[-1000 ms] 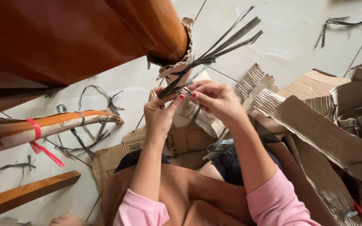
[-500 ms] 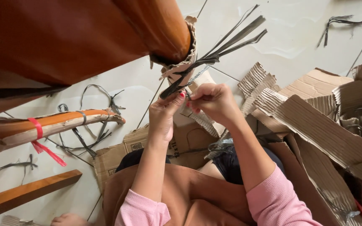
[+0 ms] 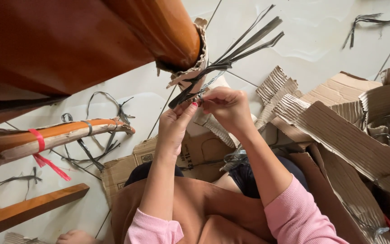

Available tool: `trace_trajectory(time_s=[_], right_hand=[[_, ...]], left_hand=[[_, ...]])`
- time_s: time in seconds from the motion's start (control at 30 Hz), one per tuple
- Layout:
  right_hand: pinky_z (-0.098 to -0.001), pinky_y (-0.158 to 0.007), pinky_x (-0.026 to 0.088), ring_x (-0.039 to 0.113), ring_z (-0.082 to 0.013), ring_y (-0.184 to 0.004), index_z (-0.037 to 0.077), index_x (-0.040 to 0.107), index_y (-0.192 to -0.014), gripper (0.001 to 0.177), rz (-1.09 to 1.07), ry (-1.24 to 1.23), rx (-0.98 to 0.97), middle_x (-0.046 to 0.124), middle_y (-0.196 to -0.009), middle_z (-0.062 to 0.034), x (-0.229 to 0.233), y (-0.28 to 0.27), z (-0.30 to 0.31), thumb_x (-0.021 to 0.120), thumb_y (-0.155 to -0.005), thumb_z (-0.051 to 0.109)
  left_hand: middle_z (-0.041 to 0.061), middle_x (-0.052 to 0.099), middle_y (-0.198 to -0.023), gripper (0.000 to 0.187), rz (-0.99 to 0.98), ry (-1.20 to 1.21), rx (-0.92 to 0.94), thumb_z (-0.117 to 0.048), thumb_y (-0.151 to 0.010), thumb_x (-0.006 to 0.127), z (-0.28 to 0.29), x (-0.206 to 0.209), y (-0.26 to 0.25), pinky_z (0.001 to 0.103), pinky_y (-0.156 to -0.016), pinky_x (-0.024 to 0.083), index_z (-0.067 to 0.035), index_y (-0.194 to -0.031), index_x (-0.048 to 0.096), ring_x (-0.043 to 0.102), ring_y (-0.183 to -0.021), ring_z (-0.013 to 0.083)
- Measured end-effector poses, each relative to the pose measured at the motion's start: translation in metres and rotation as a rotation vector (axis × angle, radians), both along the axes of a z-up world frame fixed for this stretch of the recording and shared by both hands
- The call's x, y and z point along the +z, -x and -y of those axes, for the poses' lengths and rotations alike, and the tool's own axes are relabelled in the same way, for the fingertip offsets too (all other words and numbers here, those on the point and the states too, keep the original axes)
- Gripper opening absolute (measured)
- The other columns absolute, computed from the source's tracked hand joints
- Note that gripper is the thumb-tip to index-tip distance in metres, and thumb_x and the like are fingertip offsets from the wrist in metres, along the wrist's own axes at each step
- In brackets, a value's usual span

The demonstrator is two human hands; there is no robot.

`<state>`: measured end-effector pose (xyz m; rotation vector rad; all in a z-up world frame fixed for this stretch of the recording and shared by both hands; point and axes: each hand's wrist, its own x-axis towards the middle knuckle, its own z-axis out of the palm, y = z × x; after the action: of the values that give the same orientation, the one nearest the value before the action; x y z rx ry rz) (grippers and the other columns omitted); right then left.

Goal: Wrapping the legs of a wooden chair with corrugated cardboard and securing them with plastic ties.

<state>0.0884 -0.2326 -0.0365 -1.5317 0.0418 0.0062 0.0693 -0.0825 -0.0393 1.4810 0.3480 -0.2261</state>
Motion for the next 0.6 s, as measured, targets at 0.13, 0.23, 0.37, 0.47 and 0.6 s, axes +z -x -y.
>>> trace_trajectory(time_s=[0.13, 0.23, 0.37, 0.47, 0.6], right_hand=[[-0.0299, -0.078, 0.062, 0.073, -0.0143, -0.071, -0.005, 0.075, -0.098, 0.018, -0.024, -0.131, 0.036, 0.075, -0.08, -0.0135, -0.023, -0.002, 0.004, 0.071, -0.082, -0.012], [-0.033, -0.08, 0.063, 0.074, -0.0174, -0.076, -0.008, 0.073, -0.102, 0.019, -0.034, -0.18, 0.089, 0.076, -0.086, -0.0176, -0.024, -0.002, 0.004, 0.062, -0.086, -0.011], [-0.032, -0.08, 0.064, 0.075, -0.0192, -0.082, -0.011, 0.071, -0.106, 0.022, -0.047, -0.234, 0.077, 0.074, -0.097, -0.0186, -0.03, -0.002, 0.003, 0.075, -0.085, -0.008], [-0.032, -0.08, 0.064, 0.076, -0.0196, -0.081, -0.008, 0.067, -0.11, 0.027, -0.027, -0.259, 0.058, 0.073, -0.095, -0.0181, -0.034, -0.006, 0.007, 0.077, -0.085, -0.008], [-0.0315, -0.083, 0.063, 0.075, -0.0182, -0.08, -0.002, 0.063, -0.115, 0.033, 0.019, -0.263, 0.103, 0.073, -0.094, -0.0155, -0.05, -0.009, 0.012, 0.079, -0.087, -0.007]], left_hand=[[-0.005, 0.068, -0.083, 0.019, 0.022, -0.149, -0.012, -0.033, -0.089, 0.08, 0.0, 0.017, 0.0, 0.021, -0.072, 0.045, -0.018, -0.101, 0.08, 0.045, -0.076, 0.0035], [-0.007, 0.062, -0.076, 0.015, 0.048, -0.23, -0.009, -0.034, -0.088, 0.081, -0.001, 0.007, -0.002, 0.017, -0.067, 0.046, -0.023, -0.098, 0.081, 0.044, -0.068, 0.0003], [-0.004, 0.054, -0.075, 0.016, 0.063, -0.393, 0.005, -0.037, -0.084, 0.086, -0.005, -0.01, -0.003, 0.02, -0.064, 0.044, -0.025, -0.095, 0.083, 0.042, -0.066, 0.0047], [-0.006, 0.058, -0.081, 0.015, 0.15, -0.484, 0.011, -0.034, -0.084, 0.085, -0.004, -0.006, -0.003, 0.023, -0.071, 0.045, -0.023, -0.094, 0.082, 0.047, -0.072, 0.0067], [-0.01, 0.067, -0.083, 0.017, 0.455, -0.732, 0.11, -0.025, -0.079, 0.089, 0.002, 0.0, -0.002, 0.027, -0.074, 0.051, -0.022, -0.089, 0.077, 0.056, -0.074, 0.0108]])
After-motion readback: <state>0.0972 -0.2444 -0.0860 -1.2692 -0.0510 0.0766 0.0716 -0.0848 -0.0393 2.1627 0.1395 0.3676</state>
